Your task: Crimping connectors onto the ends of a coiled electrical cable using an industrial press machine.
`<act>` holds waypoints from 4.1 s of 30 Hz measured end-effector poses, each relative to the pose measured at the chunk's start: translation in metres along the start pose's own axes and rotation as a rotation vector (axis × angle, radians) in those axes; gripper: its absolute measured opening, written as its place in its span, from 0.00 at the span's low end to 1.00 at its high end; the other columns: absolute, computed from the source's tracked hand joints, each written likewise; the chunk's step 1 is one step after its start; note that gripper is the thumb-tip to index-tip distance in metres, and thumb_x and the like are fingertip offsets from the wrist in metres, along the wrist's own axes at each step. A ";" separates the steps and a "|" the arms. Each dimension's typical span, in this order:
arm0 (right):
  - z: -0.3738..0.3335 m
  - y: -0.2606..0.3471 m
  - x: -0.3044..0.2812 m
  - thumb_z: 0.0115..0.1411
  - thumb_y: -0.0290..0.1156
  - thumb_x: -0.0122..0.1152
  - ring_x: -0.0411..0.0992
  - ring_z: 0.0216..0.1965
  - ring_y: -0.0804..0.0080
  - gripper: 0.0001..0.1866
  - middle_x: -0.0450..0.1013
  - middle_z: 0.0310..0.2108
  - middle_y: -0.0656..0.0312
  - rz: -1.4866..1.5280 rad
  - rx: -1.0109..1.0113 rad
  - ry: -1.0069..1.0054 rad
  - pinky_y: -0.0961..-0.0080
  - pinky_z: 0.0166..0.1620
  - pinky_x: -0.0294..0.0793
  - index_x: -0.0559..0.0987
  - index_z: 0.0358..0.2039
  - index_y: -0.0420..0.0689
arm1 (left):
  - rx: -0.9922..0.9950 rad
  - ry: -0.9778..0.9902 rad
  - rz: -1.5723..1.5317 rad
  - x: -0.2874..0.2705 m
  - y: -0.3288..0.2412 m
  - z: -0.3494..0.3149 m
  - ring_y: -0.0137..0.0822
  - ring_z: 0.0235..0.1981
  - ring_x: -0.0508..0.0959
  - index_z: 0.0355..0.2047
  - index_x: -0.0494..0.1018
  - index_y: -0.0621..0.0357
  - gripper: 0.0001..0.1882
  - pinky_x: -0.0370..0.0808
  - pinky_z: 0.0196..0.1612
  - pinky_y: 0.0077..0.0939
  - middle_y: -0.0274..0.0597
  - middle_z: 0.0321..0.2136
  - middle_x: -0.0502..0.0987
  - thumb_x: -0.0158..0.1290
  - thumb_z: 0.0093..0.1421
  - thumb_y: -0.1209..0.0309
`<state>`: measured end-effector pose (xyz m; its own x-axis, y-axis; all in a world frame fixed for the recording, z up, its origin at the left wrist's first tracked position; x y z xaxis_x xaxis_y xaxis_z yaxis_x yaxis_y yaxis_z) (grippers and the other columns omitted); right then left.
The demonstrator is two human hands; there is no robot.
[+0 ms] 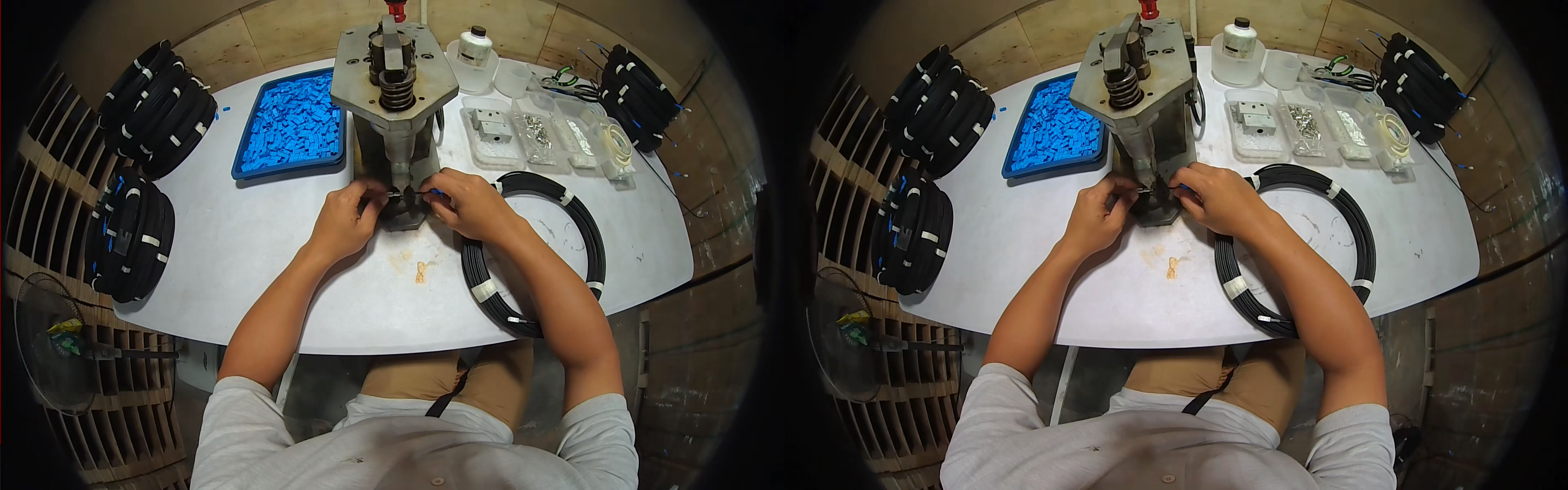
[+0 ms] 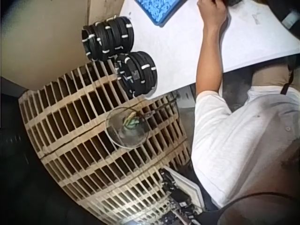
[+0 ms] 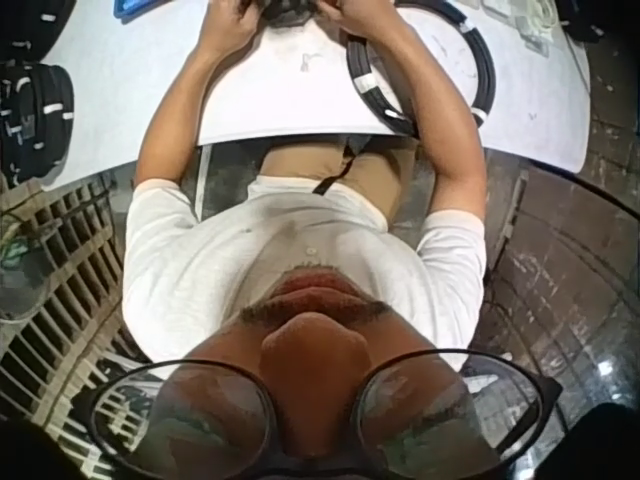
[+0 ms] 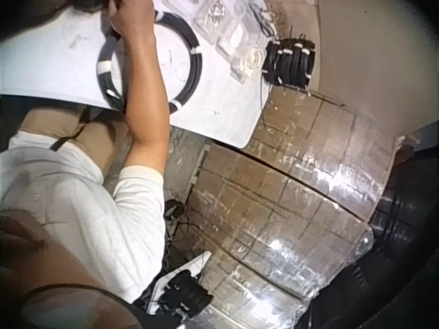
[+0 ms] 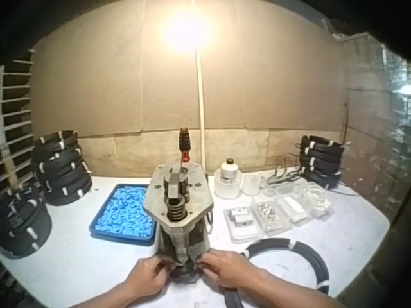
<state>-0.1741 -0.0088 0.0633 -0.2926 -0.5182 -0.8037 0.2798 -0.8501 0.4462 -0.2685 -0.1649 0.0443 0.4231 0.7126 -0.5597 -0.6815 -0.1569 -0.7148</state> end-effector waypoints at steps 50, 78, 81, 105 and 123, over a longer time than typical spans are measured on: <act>-0.001 -0.002 0.001 0.62 0.24 0.65 0.80 0.37 0.55 0.10 0.80 0.37 0.55 0.018 -0.018 -0.026 0.65 0.40 0.80 0.81 0.44 0.43 | -0.041 0.025 -0.003 0.001 0.005 0.001 0.44 0.35 0.85 0.42 0.81 0.63 0.11 0.81 0.39 0.33 0.52 0.35 0.84 0.60 0.63 0.70; -0.004 0.005 -0.001 0.57 0.26 0.69 0.79 0.33 0.54 0.11 0.79 0.35 0.55 -0.054 0.005 -0.095 0.63 0.37 0.80 0.81 0.41 0.45 | -0.061 0.032 -0.011 0.003 0.005 0.001 0.40 0.37 0.83 0.44 0.79 0.65 0.10 0.78 0.43 0.31 0.49 0.36 0.84 0.58 0.64 0.73; -0.004 0.007 -0.003 0.56 0.26 0.69 0.79 0.33 0.55 0.10 0.78 0.34 0.56 -0.079 -0.017 -0.124 0.63 0.36 0.80 0.82 0.39 0.46 | -0.058 0.037 -0.006 0.003 0.004 0.002 0.40 0.37 0.83 0.44 0.79 0.66 0.10 0.78 0.43 0.31 0.49 0.36 0.84 0.58 0.64 0.73; -0.006 0.011 -0.002 0.58 0.26 0.68 0.79 0.30 0.55 0.07 0.78 0.33 0.59 -0.133 -0.003 -0.176 0.64 0.34 0.80 0.83 0.39 0.47 | -0.040 0.036 -0.005 0.003 0.004 0.001 0.41 0.36 0.83 0.42 0.78 0.65 0.09 0.78 0.43 0.32 0.49 0.35 0.84 0.58 0.64 0.73; -0.005 0.004 -0.001 0.59 0.31 0.69 0.78 0.33 0.50 0.09 0.78 0.33 0.53 -0.008 0.099 -0.132 0.59 0.38 0.77 0.80 0.38 0.44 | -0.024 0.016 -0.016 0.001 0.002 0.001 0.46 0.36 0.85 0.42 0.79 0.65 0.12 0.80 0.41 0.34 0.53 0.35 0.84 0.58 0.63 0.70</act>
<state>-0.1681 -0.0111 0.0635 -0.4140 -0.5137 -0.7515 0.1874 -0.8560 0.4818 -0.2697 -0.1643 0.0429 0.4434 0.7040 -0.5547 -0.6601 -0.1622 -0.7335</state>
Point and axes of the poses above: each hand's wrist, its own z-axis towards the middle knuckle, its own x-axis out of the palm, y = z × x, the point moved 9 cm from there along z, towards the middle knuckle
